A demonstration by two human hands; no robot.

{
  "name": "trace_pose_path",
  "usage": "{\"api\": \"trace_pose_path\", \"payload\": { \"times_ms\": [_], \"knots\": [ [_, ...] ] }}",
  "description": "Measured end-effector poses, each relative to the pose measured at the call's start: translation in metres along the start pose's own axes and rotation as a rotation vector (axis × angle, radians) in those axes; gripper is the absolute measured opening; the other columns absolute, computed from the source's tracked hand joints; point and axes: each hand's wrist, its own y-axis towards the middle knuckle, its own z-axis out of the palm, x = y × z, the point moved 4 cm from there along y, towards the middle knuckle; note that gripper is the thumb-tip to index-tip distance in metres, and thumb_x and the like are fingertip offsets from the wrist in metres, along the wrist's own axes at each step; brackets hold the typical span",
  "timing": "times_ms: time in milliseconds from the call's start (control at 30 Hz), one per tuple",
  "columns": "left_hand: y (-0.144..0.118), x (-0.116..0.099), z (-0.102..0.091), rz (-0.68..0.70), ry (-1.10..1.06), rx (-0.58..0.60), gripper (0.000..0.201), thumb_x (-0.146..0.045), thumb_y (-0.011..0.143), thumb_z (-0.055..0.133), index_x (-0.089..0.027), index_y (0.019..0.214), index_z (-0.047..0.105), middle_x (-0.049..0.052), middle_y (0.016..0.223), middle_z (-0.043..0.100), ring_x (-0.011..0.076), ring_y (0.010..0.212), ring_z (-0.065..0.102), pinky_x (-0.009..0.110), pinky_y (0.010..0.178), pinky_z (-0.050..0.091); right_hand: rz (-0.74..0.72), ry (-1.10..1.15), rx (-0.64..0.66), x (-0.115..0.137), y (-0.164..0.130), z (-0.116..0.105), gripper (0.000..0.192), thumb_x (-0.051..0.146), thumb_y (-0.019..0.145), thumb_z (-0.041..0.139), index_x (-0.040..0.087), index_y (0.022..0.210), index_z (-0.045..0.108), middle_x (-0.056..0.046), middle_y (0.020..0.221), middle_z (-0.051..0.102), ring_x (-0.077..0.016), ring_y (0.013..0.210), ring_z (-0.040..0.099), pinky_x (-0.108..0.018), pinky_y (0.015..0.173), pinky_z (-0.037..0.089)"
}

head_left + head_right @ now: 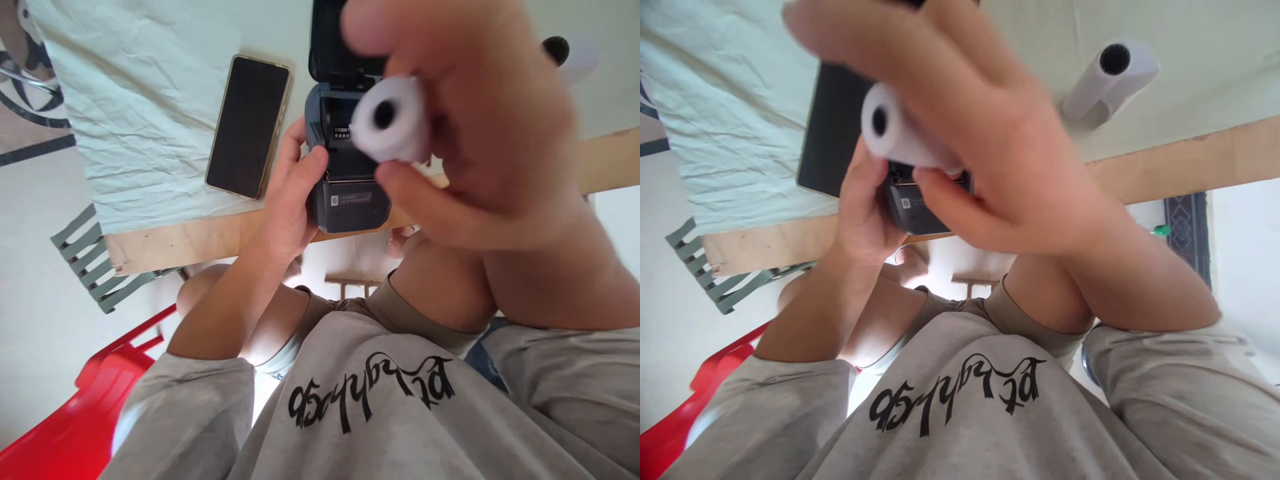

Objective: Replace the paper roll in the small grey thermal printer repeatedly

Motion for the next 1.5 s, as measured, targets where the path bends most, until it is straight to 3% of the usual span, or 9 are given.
{"api": "trace_pose_path", "payload": {
  "times_ms": [133, 300, 467, 633, 767, 867, 967, 1200, 1500],
  "knots": [
    [-0.001, -0.001, -0.001, -0.015, -0.039, -0.006, 0.014, -0.027, 0.097, 0.065, -0.026, 0.109, 0.071, 0.000, 0.104, 0.072, 0.0246, 0.139, 0.062, 0.032, 0.112, 0.056, -0.658, -0.633, -0.222, 0.039, -0.005, 0.009, 0.045, 0.034, 0.094, 0.055, 0.048, 0.136, 0.060, 0.011, 0.142, 0.057, -0.0171, 0.136, 0.056, -0.025, 0.100, 0.063],
    [-0.004, -0.002, 0.001, -0.073, -0.048, 0.006, 0.014, -0.031, 0.099, 0.065, -0.028, 0.112, 0.066, -0.001, 0.108, 0.073, 0.0222, 0.126, 0.070, 0.031, 0.100, 0.062, -0.691, -0.986, -0.377, 0.036, 0.004, 0.007, 0.031, 0.044, 0.103, 0.038, 0.037, 0.127, 0.057, 0.001, 0.129, 0.063, -0.0169, 0.108, 0.064, -0.038, 0.101, 0.058],
    [-0.004, -0.002, 0.003, -0.061, -0.002, -0.010, 0.015, -0.034, 0.097, 0.068, -0.029, 0.111, 0.067, -0.002, 0.106, 0.072, 0.0196, 0.118, 0.070, 0.025, 0.077, 0.059, -0.761, -0.917, -0.323, 0.026, 0.017, 0.002, 0.014, 0.030, 0.094, 0.051, 0.029, 0.101, 0.063, 0.003, 0.113, 0.070, -0.0162, 0.107, 0.067, -0.035, 0.095, 0.054],
    [-0.004, -0.001, 0.004, -0.062, 0.026, -0.006, 0.021, -0.035, 0.096, 0.069, -0.028, 0.116, 0.065, -0.001, 0.104, 0.072, 0.0180, 0.104, 0.071, 0.024, 0.066, 0.051, -0.926, -0.885, -0.318, 0.023, 0.010, 0.002, 0.030, 0.039, 0.103, 0.044, 0.029, 0.093, 0.070, 0.004, 0.113, 0.071, -0.0128, 0.110, 0.067, -0.032, 0.101, 0.052],
    [-0.001, 0.001, 0.000, -0.065, 0.018, 0.022, 0.028, -0.042, 0.095, 0.070, -0.028, 0.118, 0.063, 0.000, 0.095, 0.072, 0.0203, 0.099, 0.073, 0.025, 0.068, 0.052, -1.147, -0.889, -0.403, 0.019, -0.002, 0.008, 0.031, 0.036, 0.102, 0.046, 0.026, 0.086, 0.070, 0.002, 0.092, 0.069, -0.0099, 0.087, 0.063, -0.026, 0.075, 0.047],
    [0.001, 0.001, -0.001, -0.070, -0.006, 0.073, 0.033, -0.042, 0.093, 0.076, -0.026, 0.119, 0.063, -0.001, 0.090, 0.072, 0.0189, 0.092, 0.073, 0.023, 0.068, 0.053, -1.338, -0.777, -0.534, 0.017, -0.006, 0.008, 0.021, 0.027, 0.097, 0.052, 0.019, 0.083, 0.065, -0.001, 0.090, 0.070, -0.0113, 0.084, 0.066, -0.027, 0.073, 0.047],
    [0.001, 0.001, -0.001, -0.048, -0.040, 0.083, 0.030, -0.040, 0.094, 0.074, -0.026, 0.118, 0.064, -0.001, 0.096, 0.072, 0.0175, 0.095, 0.074, 0.023, 0.072, 0.057, -1.260, -0.807, -0.569, 0.015, 0.003, 0.003, 0.012, 0.026, 0.090, 0.059, 0.017, 0.093, 0.067, -0.003, 0.094, 0.073, -0.0140, 0.085, 0.069, -0.028, 0.072, 0.046],
    [0.004, 0.007, -0.003, 0.027, -0.002, 0.123, 0.027, -0.042, 0.093, 0.073, -0.031, 0.117, 0.067, 0.000, 0.110, 0.072, 0.0228, 0.120, 0.070, 0.028, 0.086, 0.063, -0.864, -0.963, -0.561, 0.017, 0.008, 0.001, 0.031, 0.033, 0.084, 0.060, 0.023, 0.110, 0.074, -0.002, 0.089, 0.069, -0.0128, 0.073, 0.058, -0.028, 0.068, 0.033],
    [0.003, 0.005, -0.008, 0.029, 0.054, 0.164, 0.027, -0.040, 0.097, 0.068, -0.029, 0.122, 0.068, 0.000, 0.111, 0.071, 0.0186, 0.109, 0.072, 0.023, 0.073, 0.057, -0.839, -1.078, -0.465, 0.017, 0.012, 0.006, 0.032, 0.030, 0.083, 0.066, 0.028, 0.115, 0.073, -0.003, 0.101, 0.071, -0.0187, 0.087, 0.065, -0.032, 0.066, 0.035]
  ]
}}
